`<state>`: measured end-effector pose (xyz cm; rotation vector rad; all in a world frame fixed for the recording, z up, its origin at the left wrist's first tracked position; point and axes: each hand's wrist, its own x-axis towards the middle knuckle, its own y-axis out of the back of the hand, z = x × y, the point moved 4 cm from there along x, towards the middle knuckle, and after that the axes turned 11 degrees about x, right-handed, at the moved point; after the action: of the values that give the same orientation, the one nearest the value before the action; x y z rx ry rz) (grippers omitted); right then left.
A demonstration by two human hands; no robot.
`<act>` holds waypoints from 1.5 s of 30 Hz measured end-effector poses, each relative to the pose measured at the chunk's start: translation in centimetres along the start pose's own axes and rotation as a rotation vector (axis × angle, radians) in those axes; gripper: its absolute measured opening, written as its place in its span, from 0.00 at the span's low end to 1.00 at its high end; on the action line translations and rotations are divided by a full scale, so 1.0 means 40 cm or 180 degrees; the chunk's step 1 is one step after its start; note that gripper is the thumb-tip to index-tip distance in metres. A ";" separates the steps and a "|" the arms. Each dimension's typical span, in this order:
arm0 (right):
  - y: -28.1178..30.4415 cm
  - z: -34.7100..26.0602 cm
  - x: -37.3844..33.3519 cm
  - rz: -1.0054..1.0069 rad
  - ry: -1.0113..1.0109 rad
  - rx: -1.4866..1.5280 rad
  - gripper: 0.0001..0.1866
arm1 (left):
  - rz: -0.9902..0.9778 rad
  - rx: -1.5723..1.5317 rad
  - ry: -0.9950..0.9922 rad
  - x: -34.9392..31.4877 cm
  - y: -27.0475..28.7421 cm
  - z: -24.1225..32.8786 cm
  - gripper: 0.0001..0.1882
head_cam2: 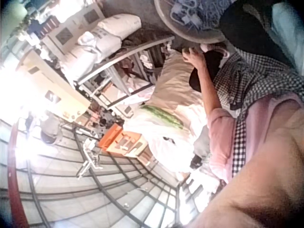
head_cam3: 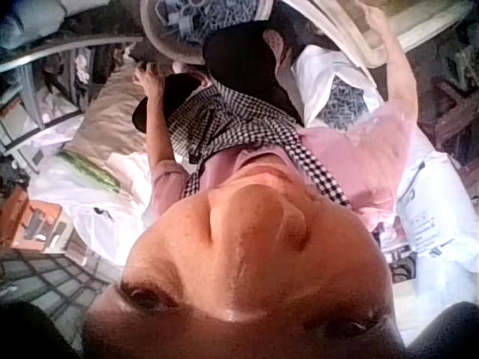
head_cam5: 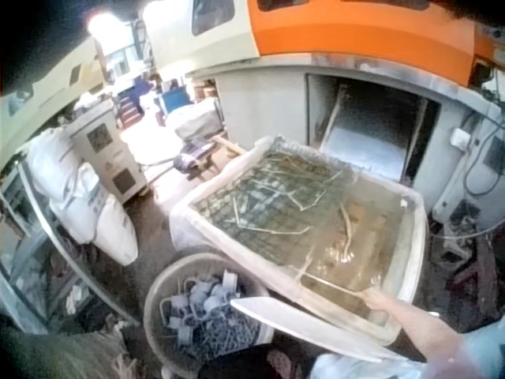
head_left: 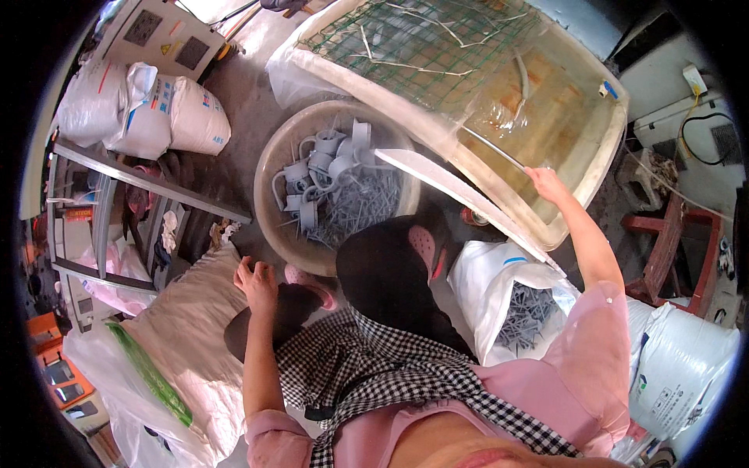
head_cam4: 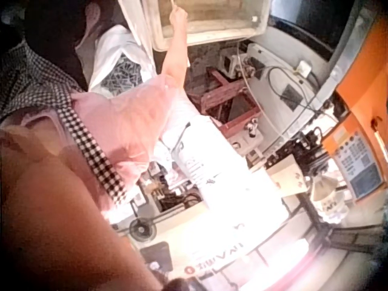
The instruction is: The person picks up grey plastic parts from a large basin by hand, places some into a storage bag, and uses a metal rod to move a wire mesh grid inside a nearby water tank.
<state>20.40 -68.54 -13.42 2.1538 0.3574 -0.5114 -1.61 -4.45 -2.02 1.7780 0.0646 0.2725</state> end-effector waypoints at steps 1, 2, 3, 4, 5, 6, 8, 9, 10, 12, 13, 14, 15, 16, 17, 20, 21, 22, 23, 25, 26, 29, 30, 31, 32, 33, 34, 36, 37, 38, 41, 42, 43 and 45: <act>-0.011 -0.019 0.024 -0.0070 0.0004 0.0005 0.26 | 0.0010 -0.0027 -0.0010 0.007 0.002 0.002 0.06; -0.022 -0.047 0.042 -0.0082 0.0045 0.0078 0.26 | 0.0020 -0.0031 -0.0020 0.011 0.002 0.003 0.07; -0.037 -0.075 0.060 -0.0095 0.0088 0.0151 0.27 | 0.0029 -0.0034 -0.0030 0.015 0.003 0.004 0.07; -0.051 -0.104 0.081 -0.0110 0.0143 0.0224 0.27 | 0.0044 -0.0031 -0.0029 0.018 0.004 0.001 0.07; -0.063 -0.116 0.098 -0.0159 0.0134 0.0229 0.27 | 0.0049 -0.0078 -0.0082 0.023 0.003 0.006 0.07; -0.074 -0.127 0.112 -0.0206 0.0124 0.0234 0.28 | 0.0055 -0.0126 -0.0135 0.028 0.001 0.011 0.07; -0.083 -0.126 0.118 -0.0176 0.0214 0.0221 0.27 | 0.0075 -0.0139 -0.0177 0.036 0.016 0.018 0.07; -0.079 -0.116 0.106 -0.0081 0.0308 0.0198 0.27 | 0.0099 -0.0119 -0.0176 0.040 0.024 0.022 0.07; -0.076 -0.104 0.095 0.0008 0.0408 0.0168 0.26 | 0.0121 -0.0099 -0.0163 0.042 0.032 0.026 0.07; -0.053 -0.062 0.055 0.0033 0.0282 0.0268 0.25 | 0.0150 -0.0084 -0.0122 0.034 0.028 0.013 0.07; -0.038 -0.038 0.030 0.0060 0.0207 0.0316 0.24 | 0.0170 -0.0090 -0.0114 0.034 0.022 0.009 0.07; -0.031 -0.011 0.011 0.0139 0.0267 0.0304 0.24 | 0.0161 -0.0104 -0.0121 0.032 0.016 0.008 0.07; -0.028 0.013 -0.006 0.0218 0.0327 0.0293 0.24 | 0.0153 -0.0118 -0.0127 0.029 0.009 0.008 0.07; -0.031 0.027 -0.020 0.0295 0.0388 0.0288 0.23 | 0.0145 -0.0125 -0.0136 0.027 0.004 0.009 0.07; -0.041 0.039 -0.030 0.0346 0.0402 0.0261 0.23 | 0.0123 -0.0108 -0.0171 0.024 -0.003 0.014 0.07; -0.066 0.067 -0.037 0.0513 0.0462 0.0203 0.24 | 0.0093 -0.0091 -0.0258 0.030 -0.004 0.040 0.06; -0.072 0.075 -0.035 0.0568 0.0487 0.0198 0.24 | 0.0088 -0.0108 -0.0276 0.034 0.001 0.048 0.06; -0.074 0.070 -0.032 0.0610 0.0518 0.0198 0.24 | 0.0077 -0.0115 -0.0285 0.035 0.006 0.051 0.06; -0.075 0.070 -0.024 0.0557 0.0383 0.0284 0.24 | 0.0101 -0.0116 -0.0266 0.035 0.007 0.048 0.06; -0.074 0.070 -0.013 0.0456 0.0103 0.0455 0.25 | 0.0147 -0.0123 -0.0239 0.037 0.006 0.041 0.06; -0.080 0.076 -0.002 0.0498 0.0135 0.0497 0.26 | 0.0097 -0.0089 -0.0156 0.035 0.005 0.036 0.06; -0.110 0.086 0.045 0.0553 0.0243 0.0586 0.29 | -0.0003 -0.0002 -0.0005 0.022 0.001 0.030 0.07; -0.117 0.080 0.066 0.0526 0.0292 0.0594 0.31 | 0.0003 0.0021 -0.0014 0.020 -0.002 0.033 0.07; -0.125 0.068 0.077 0.0490 0.0348 0.0611 0.33 | 0.0007 0.0057 -0.0020 0.019 -0.001 0.033 0.07; -0.130 0.064 0.077 0.0479 0.0345 0.0595 0.34 | 0.0015 0.0068 -0.0044 0.016 0.000 0.033 0.07; -0.132 0.061 0.078 0.0467 0.0342 0.0578 0.34 | 0.0023 0.0078 -0.0069 0.014 0.000 0.035 0.07; -0.125 0.058 0.081 0.0472 0.0345 0.0554 0.34 | 0.0045 0.0078 -0.0091 0.018 0.001 0.039 0.07; -0.117 0.064 0.069 0.0451 0.0186 0.0475 0.32 | 0.0065 0.0059 -0.0083 0.023 0.007 0.035 0.07; -0.110 0.077 0.059 0.0447 0.0106 0.0437 0.31 | 0.0080 0.0048 -0.0083 0.023 0.012 0.033 0.07; -0.099 0.091 0.051 0.0414 0.0017 0.0588 0.31 | 0.0074 0.0049 -0.0072 0.022 0.007 0.027 0.06; -0.057 0.132 0.016 0.0318 -0.0143 0.0800 0.31 | 0.0034 0.0033 -0.0063 0.012 -0.008 0.013 0.05; -0.043 0.142 -0.001 0.0295 -0.0118 0.0715 0.30 | 0.0018 0.0021 -0.0076 0.008 -0.008 0.014 0.05; -0.027 0.148 -0.010 0.0283 -0.0091 0.0628 0.30 | 0.0012 0.0001 -0.0092 0.008 -0.007 0.018 0.05; -0.012 0.170 -0.006 0.0377 -0.0116 0.0577 0.30 | -0.0016 0.0084 -0.0091 0.010 -0.010 0.025 0.06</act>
<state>18.43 -73.79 -17.29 2.3208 0.1672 -0.5320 -0.96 -5.22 -2.56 1.8073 0.0525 0.2434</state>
